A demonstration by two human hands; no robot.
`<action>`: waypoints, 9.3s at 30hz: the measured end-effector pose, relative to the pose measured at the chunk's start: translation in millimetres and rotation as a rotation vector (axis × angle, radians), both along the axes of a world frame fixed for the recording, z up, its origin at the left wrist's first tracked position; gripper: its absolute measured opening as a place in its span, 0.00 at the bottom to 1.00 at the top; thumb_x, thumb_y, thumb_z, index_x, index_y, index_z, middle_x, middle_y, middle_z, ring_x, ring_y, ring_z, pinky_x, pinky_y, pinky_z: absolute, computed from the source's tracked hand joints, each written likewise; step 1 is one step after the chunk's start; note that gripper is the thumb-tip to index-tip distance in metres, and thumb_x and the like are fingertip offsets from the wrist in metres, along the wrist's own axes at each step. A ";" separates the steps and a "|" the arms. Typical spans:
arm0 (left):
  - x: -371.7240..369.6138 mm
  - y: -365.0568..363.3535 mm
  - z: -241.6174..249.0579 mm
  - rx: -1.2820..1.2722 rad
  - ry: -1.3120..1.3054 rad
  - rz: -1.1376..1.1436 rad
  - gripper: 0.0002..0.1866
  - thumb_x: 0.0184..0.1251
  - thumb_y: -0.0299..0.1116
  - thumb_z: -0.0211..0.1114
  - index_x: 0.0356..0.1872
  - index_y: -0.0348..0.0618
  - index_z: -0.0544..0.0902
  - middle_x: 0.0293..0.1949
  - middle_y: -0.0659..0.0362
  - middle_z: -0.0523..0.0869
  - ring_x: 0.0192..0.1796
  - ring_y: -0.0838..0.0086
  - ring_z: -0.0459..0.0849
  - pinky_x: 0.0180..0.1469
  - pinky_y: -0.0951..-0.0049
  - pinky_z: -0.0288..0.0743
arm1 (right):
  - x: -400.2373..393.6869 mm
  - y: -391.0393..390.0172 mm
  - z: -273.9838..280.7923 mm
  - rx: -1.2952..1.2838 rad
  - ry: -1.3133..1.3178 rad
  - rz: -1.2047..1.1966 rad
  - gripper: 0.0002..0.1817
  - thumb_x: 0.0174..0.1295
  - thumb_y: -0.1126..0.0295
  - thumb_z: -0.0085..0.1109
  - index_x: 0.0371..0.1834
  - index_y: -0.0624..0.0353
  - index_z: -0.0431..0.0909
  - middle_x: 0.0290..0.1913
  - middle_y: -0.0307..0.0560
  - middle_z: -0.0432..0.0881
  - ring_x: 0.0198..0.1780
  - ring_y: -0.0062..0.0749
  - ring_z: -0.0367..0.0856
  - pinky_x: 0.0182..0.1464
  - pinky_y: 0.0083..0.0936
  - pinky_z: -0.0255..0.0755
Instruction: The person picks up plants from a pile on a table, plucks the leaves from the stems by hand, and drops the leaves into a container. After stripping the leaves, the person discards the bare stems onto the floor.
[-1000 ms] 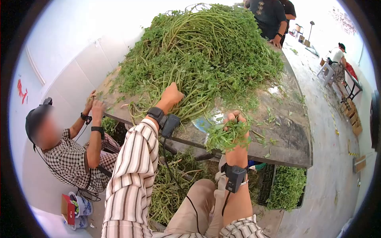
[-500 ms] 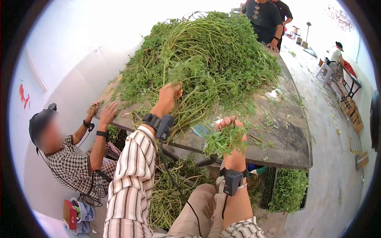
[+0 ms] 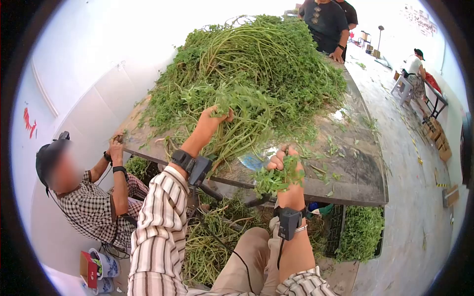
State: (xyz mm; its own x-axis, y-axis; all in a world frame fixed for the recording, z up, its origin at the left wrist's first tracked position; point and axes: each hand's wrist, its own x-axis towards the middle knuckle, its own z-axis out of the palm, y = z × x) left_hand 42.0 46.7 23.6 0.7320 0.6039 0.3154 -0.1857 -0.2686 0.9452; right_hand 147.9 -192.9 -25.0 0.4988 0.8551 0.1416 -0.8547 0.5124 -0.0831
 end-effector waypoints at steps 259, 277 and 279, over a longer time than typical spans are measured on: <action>-175.6 -198.9 -77.7 0.169 0.200 0.704 0.20 0.71 0.37 0.53 0.59 0.38 0.72 0.58 0.56 0.73 0.48 0.72 0.79 0.47 0.71 0.76 | 82.9 -272.3 65.4 -0.938 -0.735 -1.067 0.10 0.63 0.65 0.52 0.39 0.59 0.79 0.37 0.38 0.80 0.40 0.20 0.74 0.46 0.20 0.68; -181.7 -195.2 -89.4 0.084 0.229 0.694 0.20 0.71 0.36 0.53 0.60 0.39 0.71 0.58 0.58 0.72 0.48 0.73 0.77 0.45 0.72 0.75 | 230.5 -372.7 -98.6 -1.911 -1.486 -1.054 0.19 0.54 0.65 0.56 0.45 0.66 0.77 0.45 0.59 0.78 0.47 0.49 0.76 0.50 0.34 0.70; -175.7 -200.0 -86.8 0.073 0.215 0.679 0.20 0.71 0.35 0.53 0.60 0.39 0.71 0.58 0.58 0.72 0.47 0.74 0.77 0.44 0.73 0.75 | 200.0 -343.1 -62.0 -1.758 -1.520 -1.053 0.17 0.55 0.67 0.55 0.45 0.66 0.76 0.46 0.58 0.77 0.48 0.48 0.76 0.51 0.33 0.70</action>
State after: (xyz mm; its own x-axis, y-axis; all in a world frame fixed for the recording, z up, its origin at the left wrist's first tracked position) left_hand -133.6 -153.3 -63.2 0.2527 0.9310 0.2636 0.2332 -0.3230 0.9172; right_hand 348.0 -536.0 -87.0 0.8849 0.2234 0.4087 0.4543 -0.6078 -0.6513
